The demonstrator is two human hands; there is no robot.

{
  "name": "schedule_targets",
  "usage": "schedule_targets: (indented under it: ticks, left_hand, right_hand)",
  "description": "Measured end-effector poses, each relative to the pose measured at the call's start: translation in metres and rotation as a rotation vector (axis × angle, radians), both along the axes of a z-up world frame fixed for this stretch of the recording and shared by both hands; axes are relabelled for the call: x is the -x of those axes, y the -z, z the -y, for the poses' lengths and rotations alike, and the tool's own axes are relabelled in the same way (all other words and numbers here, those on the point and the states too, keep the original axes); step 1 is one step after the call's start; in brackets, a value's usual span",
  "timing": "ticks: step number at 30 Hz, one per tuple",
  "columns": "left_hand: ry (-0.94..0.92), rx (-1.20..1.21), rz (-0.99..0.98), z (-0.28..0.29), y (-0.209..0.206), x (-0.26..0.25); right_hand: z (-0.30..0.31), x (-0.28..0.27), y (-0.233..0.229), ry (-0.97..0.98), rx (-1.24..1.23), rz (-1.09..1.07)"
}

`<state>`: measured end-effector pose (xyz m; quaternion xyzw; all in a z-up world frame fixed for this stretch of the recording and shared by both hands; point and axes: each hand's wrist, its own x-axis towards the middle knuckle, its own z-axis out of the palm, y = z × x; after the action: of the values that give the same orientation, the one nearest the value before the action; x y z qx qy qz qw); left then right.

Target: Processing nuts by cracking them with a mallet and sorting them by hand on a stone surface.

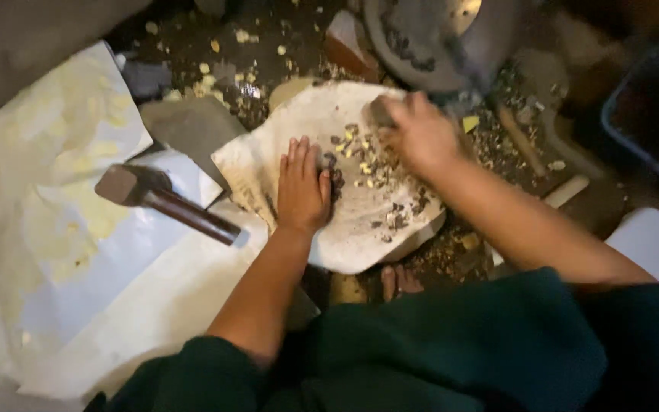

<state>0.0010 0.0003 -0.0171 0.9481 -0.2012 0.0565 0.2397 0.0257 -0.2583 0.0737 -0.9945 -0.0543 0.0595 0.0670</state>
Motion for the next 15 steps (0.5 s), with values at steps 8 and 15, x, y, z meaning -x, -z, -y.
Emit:
schedule_targets:
  ticks: [8, 15]
  left_hand:
    - [-0.008, 0.027, 0.035, 0.002, -0.012, 0.003]
    - [0.212, -0.075, 0.288, 0.024, -0.002, 0.016]
  right_hand:
    - [0.025, 0.027, 0.08, -0.141, 0.002, 0.109]
    - [-0.024, 0.038, 0.071, -0.297, -0.298, 0.1]
